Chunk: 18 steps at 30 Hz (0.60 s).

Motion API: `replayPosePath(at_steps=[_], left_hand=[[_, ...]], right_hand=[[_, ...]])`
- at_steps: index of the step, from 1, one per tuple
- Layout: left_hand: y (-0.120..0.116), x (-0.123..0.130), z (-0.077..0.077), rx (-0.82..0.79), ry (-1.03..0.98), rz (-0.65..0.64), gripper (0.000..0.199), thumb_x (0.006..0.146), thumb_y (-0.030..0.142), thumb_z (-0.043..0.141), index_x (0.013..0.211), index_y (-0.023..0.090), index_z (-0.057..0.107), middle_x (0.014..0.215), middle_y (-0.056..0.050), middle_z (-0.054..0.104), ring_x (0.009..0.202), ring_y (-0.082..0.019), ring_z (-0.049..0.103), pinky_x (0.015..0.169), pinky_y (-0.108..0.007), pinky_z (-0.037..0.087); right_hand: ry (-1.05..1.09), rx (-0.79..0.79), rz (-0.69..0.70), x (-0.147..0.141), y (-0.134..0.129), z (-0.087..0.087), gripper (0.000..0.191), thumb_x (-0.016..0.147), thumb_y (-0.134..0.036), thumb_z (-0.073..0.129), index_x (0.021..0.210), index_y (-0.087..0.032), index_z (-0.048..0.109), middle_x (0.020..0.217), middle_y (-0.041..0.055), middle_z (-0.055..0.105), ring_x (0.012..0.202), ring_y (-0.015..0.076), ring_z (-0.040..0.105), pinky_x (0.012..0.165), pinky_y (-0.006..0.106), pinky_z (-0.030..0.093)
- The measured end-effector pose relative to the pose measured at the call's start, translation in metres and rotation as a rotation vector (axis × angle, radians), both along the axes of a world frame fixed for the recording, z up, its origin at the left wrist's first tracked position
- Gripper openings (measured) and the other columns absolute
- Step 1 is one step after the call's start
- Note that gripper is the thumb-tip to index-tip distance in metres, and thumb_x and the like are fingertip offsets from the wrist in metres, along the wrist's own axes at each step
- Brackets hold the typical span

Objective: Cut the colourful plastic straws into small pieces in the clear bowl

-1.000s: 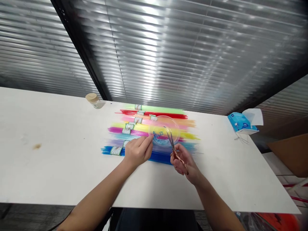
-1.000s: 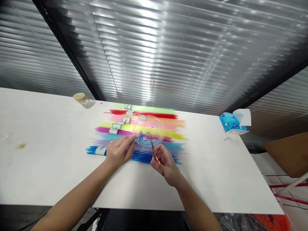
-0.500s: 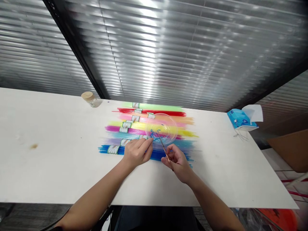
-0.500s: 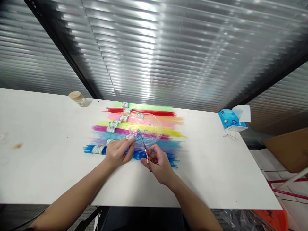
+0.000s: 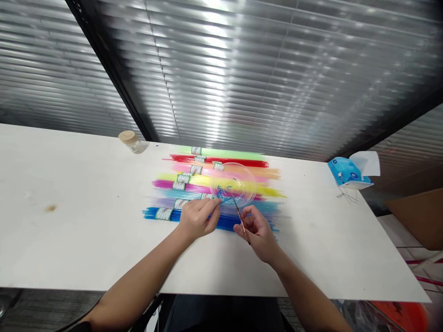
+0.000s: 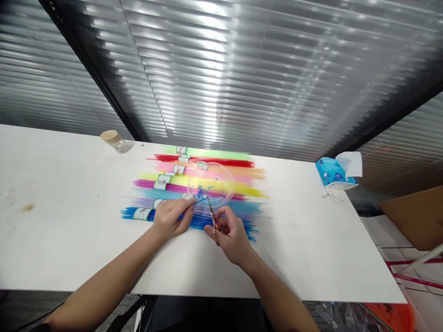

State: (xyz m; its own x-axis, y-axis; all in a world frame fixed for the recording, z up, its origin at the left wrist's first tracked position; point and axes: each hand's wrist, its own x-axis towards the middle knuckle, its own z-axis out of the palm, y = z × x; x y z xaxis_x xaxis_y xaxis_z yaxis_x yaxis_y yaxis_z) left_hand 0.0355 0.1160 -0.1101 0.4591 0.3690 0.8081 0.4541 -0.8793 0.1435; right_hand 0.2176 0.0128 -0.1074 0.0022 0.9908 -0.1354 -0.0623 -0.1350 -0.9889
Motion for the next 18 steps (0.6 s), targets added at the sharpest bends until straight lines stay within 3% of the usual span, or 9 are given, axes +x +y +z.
replayPosePath(at_steps=[8,18], left_hand=[[0.0011,0.0008,-0.0016,-0.111,-0.075,-0.107,0.017,0.088,0.009,0.051,0.098,0.016,0.063,0.066,0.001,0.068,0.051,-0.009,0.060,0.051,-0.020,0.047],[0.0018,-0.0002,-0.0026,-0.148,-0.101,-0.121,0.018,0.087,0.008,0.051,0.098,0.016,0.064,0.072,-0.001,0.072,0.052,-0.009,0.063,0.053,-0.019,0.050]], right_hand=[[0.075,-0.038,0.014,-0.0005,0.0022,0.0062,0.045,0.078,-0.052,0.077,0.087,-0.025,0.042,0.054,-0.0109,0.037,0.047,0.0075,0.022,0.044,0.021,0.018],[0.089,-0.027,-0.006,-0.0019,0.0018,0.0017,0.045,0.079,-0.049,0.077,0.087,-0.025,0.040,0.054,-0.0117,0.035,0.049,0.0077,0.021,0.047,0.021,0.020]])
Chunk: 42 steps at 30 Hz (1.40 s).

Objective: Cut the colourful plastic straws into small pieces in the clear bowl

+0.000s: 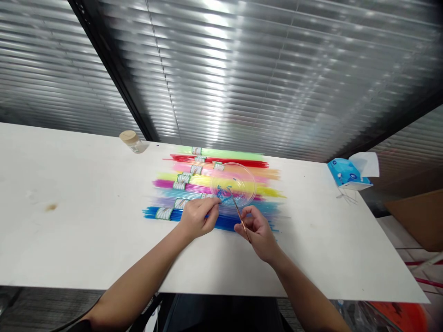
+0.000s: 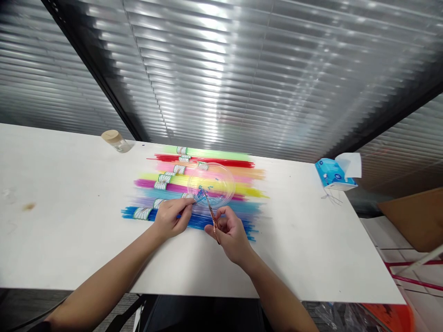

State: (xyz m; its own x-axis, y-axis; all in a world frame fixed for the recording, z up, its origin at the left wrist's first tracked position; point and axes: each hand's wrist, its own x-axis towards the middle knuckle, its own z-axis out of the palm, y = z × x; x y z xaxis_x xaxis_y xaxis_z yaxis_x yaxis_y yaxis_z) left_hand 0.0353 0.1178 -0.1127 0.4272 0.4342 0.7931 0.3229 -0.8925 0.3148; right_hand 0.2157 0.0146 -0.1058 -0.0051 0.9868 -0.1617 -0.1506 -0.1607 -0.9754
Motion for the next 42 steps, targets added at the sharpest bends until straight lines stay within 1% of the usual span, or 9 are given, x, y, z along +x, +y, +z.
replayPosePath(at_steps=[5,11,14,16,23,27,30,36,42], left_hand=[[0.0001,0.0001,-0.0004,-0.001,0.011,0.018,0.018,0.088,0.010,0.050,0.097,0.017,0.064,0.072,-0.001,0.072,0.053,-0.009,0.063,0.053,-0.020,0.050],[0.0008,0.0011,-0.0022,0.007,0.009,0.093,0.016,0.090,0.012,0.051,0.099,0.017,0.064,0.074,-0.001,0.072,0.058,-0.010,0.065,0.055,-0.020,0.050],[-0.0003,0.0015,-0.0003,0.036,0.050,0.070,0.016,0.089,0.011,0.052,0.098,0.017,0.063,0.068,0.000,0.069,0.053,-0.009,0.061,0.052,-0.020,0.046],[-0.0015,0.0020,0.0015,0.050,0.070,0.053,0.016,0.089,0.010,0.052,0.098,0.016,0.063,0.064,0.001,0.066,0.049,-0.009,0.057,0.050,-0.020,0.043],[-0.0031,0.0025,0.0013,0.067,0.074,0.045,0.015,0.089,0.010,0.051,0.098,0.016,0.062,0.065,0.001,0.064,0.051,-0.008,0.055,0.051,-0.020,0.043],[-0.0028,0.0022,0.0002,0.068,0.077,0.054,0.016,0.089,0.010,0.051,0.099,0.016,0.062,0.065,0.001,0.065,0.051,-0.008,0.055,0.051,-0.021,0.043],[-0.0028,0.0022,0.0006,0.079,0.074,0.056,0.015,0.089,0.010,0.052,0.098,0.016,0.062,0.068,0.000,0.068,0.052,-0.009,0.057,0.052,-0.021,0.043],[-0.0021,0.0018,0.0007,0.085,0.074,0.066,0.015,0.087,0.009,0.054,0.096,0.015,0.063,0.062,0.003,0.063,0.048,-0.008,0.053,0.049,-0.021,0.040],[-0.0022,0.0012,-0.0012,0.080,0.079,0.058,0.015,0.086,0.008,0.056,0.097,0.014,0.063,0.062,0.003,0.062,0.049,-0.008,0.052,0.049,-0.022,0.039]], right_hand=[[-0.008,0.029,-0.026,0.0045,0.0007,0.0021,0.045,0.081,-0.052,0.074,0.087,-0.025,0.039,0.054,-0.0116,0.033,0.048,0.0081,0.020,0.046,0.022,0.017],[-0.088,-0.006,0.053,0.0054,-0.0006,0.0035,0.044,0.081,-0.051,0.074,0.086,-0.024,0.039,0.057,-0.0103,0.036,0.047,0.0077,0.024,0.046,0.023,0.017],[-0.093,-0.024,0.069,0.0020,-0.0011,0.0026,0.045,0.080,-0.050,0.075,0.085,-0.024,0.039,0.057,-0.0098,0.037,0.047,0.0077,0.027,0.045,0.023,0.017],[-0.080,-0.032,0.053,0.0002,-0.0006,0.0017,0.046,0.079,-0.050,0.076,0.084,-0.023,0.040,0.058,-0.0094,0.038,0.048,0.0076,0.026,0.045,0.023,0.018],[-0.001,-0.048,0.036,-0.0023,0.0015,0.0000,0.049,0.077,-0.052,0.078,0.085,-0.024,0.040,0.057,-0.0101,0.037,0.049,0.0078,0.023,0.046,0.022,0.018],[-0.004,-0.056,0.029,-0.0031,0.0004,-0.0020,0.048,0.078,-0.054,0.077,0.094,-0.024,0.043,0.057,-0.0101,0.038,0.049,0.0081,0.024,0.046,0.022,0.018],[-0.019,-0.048,0.052,-0.0023,-0.0004,-0.0037,0.045,0.081,-0.054,0.076,0.099,-0.023,0.049,0.058,-0.0093,0.038,0.050,0.0087,0.025,0.047,0.023,0.017],[-0.047,-0.017,0.077,-0.0005,0.0000,-0.0030,0.038,0.085,-0.053,0.072,0.093,-0.019,0.057,0.058,-0.0089,0.031,0.052,0.0083,0.021,0.048,0.025,0.017],[-0.057,-0.021,0.082,-0.0001,0.0009,-0.0017,0.039,0.085,-0.053,0.072,0.094,-0.018,0.058,0.058,-0.0084,0.033,0.052,0.0082,0.023,0.048,0.025,0.016]])
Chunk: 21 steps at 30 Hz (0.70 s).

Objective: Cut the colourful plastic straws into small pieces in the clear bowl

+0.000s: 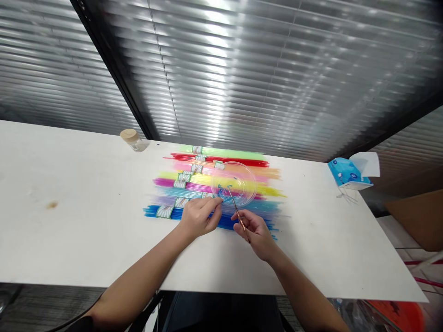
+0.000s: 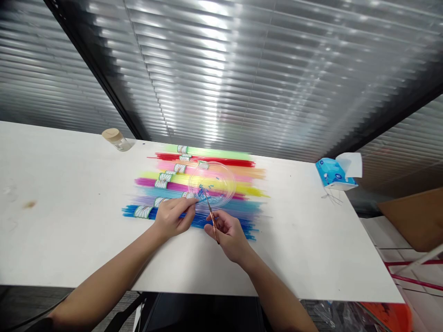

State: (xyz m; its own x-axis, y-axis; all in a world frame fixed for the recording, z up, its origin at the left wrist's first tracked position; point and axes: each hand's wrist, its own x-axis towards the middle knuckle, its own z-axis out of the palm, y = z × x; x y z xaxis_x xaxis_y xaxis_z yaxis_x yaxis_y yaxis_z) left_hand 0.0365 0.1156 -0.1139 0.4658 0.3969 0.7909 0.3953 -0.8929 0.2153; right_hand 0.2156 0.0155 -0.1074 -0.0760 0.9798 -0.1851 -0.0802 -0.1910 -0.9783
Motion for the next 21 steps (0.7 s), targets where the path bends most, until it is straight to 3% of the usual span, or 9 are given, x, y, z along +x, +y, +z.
replayPosePath(at_steps=[21], left_hand=[[-0.0004,-0.0005,0.0002,0.034,0.033,0.061,0.015,0.087,0.011,0.057,0.101,0.015,0.063,0.066,0.002,0.066,0.050,-0.009,0.055,0.049,-0.023,0.039]], right_hand=[[0.004,-0.017,-0.042,-0.0020,0.0000,-0.0007,0.039,0.082,-0.053,0.074,0.088,-0.018,0.060,0.058,-0.0075,0.034,0.053,0.0083,0.023,0.049,0.024,0.019]])
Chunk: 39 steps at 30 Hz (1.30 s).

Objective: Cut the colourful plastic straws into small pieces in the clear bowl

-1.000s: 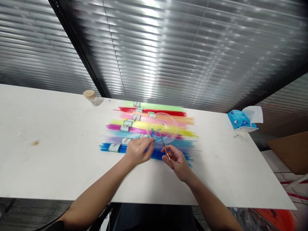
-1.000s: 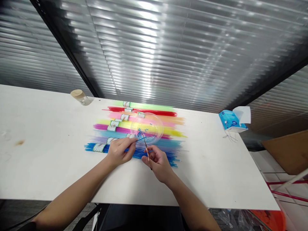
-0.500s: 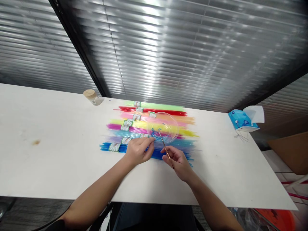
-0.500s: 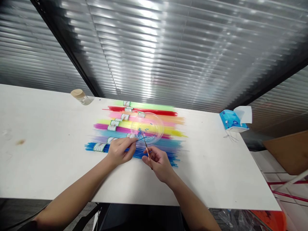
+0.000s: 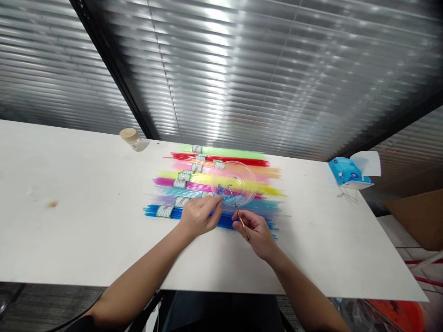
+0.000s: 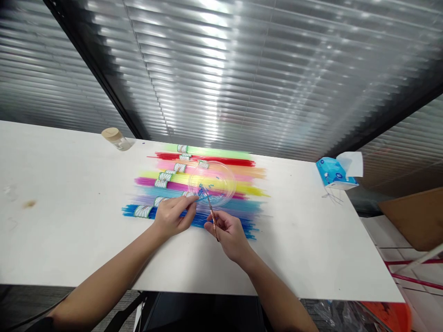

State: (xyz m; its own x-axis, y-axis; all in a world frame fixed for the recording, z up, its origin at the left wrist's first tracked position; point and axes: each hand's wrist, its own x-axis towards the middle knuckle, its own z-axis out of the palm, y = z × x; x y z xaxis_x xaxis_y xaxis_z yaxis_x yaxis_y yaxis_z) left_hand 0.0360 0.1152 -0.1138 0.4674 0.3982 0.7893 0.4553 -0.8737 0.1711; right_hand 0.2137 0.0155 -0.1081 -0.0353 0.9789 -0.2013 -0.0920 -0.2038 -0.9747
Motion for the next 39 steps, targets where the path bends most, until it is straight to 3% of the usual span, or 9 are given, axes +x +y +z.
replayPosePath(at_steps=[13,26,39], left_hand=[[0.0003,-0.0008,-0.0029,-0.018,-0.014,0.051,0.013,0.088,0.014,0.057,0.099,0.016,0.063,0.065,0.003,0.065,0.051,-0.009,0.056,0.050,-0.022,0.042],[-0.0013,0.0010,0.0013,-0.004,0.023,0.016,0.013,0.089,0.012,0.055,0.098,0.016,0.064,0.067,0.002,0.067,0.051,-0.008,0.057,0.049,-0.022,0.039],[-0.0008,0.0010,-0.0011,0.017,0.052,0.029,0.012,0.090,0.015,0.057,0.096,0.017,0.067,0.060,0.003,0.060,0.048,-0.008,0.051,0.047,-0.022,0.037]], right_hand=[[-0.011,0.021,0.039,-0.0015,-0.0014,0.0025,0.041,0.084,-0.057,0.069,0.085,-0.019,0.052,0.061,-0.0071,0.035,0.053,0.0082,0.022,0.048,0.024,0.020],[-0.031,0.001,0.065,-0.0025,-0.0027,0.0054,0.041,0.084,-0.058,0.069,0.086,-0.020,0.054,0.066,-0.0050,0.035,0.057,0.0104,0.025,0.050,0.024,0.023],[-0.017,0.001,0.058,-0.0009,-0.0021,0.0033,0.041,0.085,-0.057,0.070,0.084,-0.019,0.055,0.063,-0.0062,0.033,0.055,0.0092,0.024,0.049,0.025,0.021]])
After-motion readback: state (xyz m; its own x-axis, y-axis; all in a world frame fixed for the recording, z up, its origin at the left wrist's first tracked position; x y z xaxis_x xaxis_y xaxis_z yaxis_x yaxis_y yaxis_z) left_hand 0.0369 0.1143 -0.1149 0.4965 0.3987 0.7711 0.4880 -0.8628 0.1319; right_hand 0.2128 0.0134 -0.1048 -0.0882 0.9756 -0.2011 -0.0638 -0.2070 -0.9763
